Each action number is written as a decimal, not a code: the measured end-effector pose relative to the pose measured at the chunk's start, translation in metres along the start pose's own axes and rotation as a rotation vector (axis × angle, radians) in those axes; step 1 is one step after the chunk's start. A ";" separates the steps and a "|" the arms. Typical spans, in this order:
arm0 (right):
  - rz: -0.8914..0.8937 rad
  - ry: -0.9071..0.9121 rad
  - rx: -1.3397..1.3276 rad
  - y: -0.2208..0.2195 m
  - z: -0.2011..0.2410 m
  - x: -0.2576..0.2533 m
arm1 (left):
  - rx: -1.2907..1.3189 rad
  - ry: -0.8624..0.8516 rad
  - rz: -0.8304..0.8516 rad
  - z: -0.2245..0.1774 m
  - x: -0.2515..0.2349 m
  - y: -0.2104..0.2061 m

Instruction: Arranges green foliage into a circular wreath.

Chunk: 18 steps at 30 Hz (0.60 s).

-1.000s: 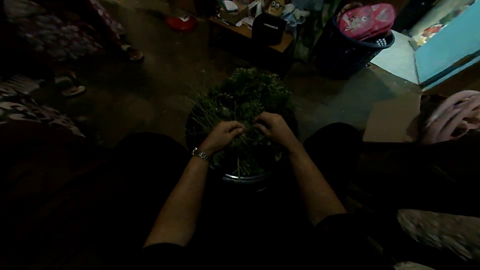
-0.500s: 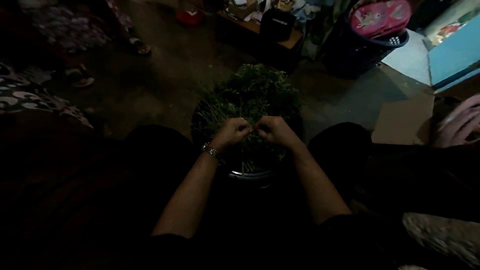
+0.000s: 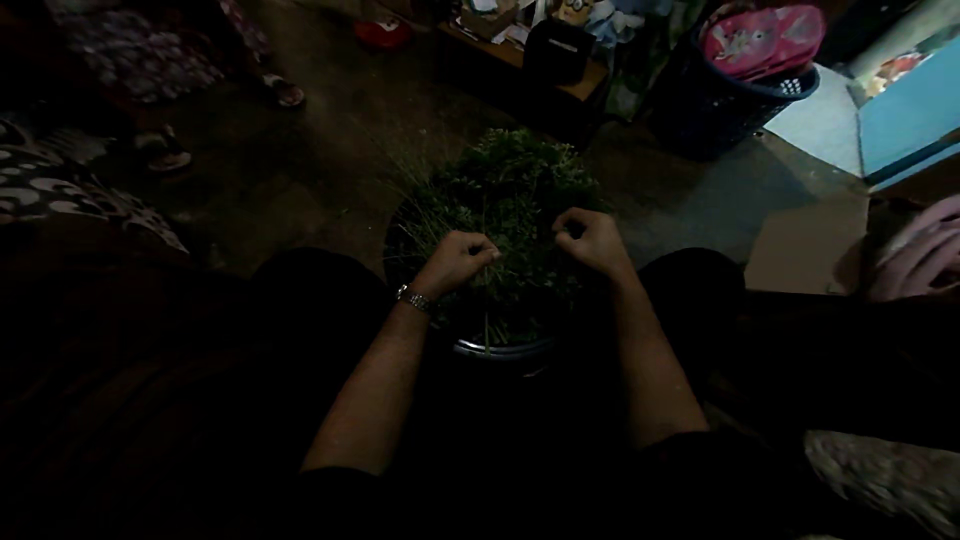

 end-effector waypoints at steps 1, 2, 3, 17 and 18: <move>-0.032 0.023 -0.009 0.004 -0.005 -0.001 | 0.012 0.020 -0.021 0.000 0.001 0.001; -0.063 0.079 -0.014 0.005 -0.009 -0.002 | 0.020 0.032 -0.044 0.000 0.000 0.002; -0.089 0.141 -0.022 0.004 -0.012 -0.003 | 0.028 0.035 -0.068 0.001 0.000 0.001; -0.216 0.541 0.292 -0.074 0.011 0.004 | 0.166 0.181 -0.142 0.000 -0.003 -0.008; -0.220 0.543 0.279 -0.073 0.010 0.004 | 0.187 0.191 -0.141 -0.001 -0.002 -0.008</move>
Point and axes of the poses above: each hand's wrist, its own x-axis away from the middle knuckle, its own y-axis out of the back of the hand, z = x × y, the point moved 2 cm from there along -x, towards the middle knuckle, and after that the axes turned 1 degree about x, right-handed, at the moved point
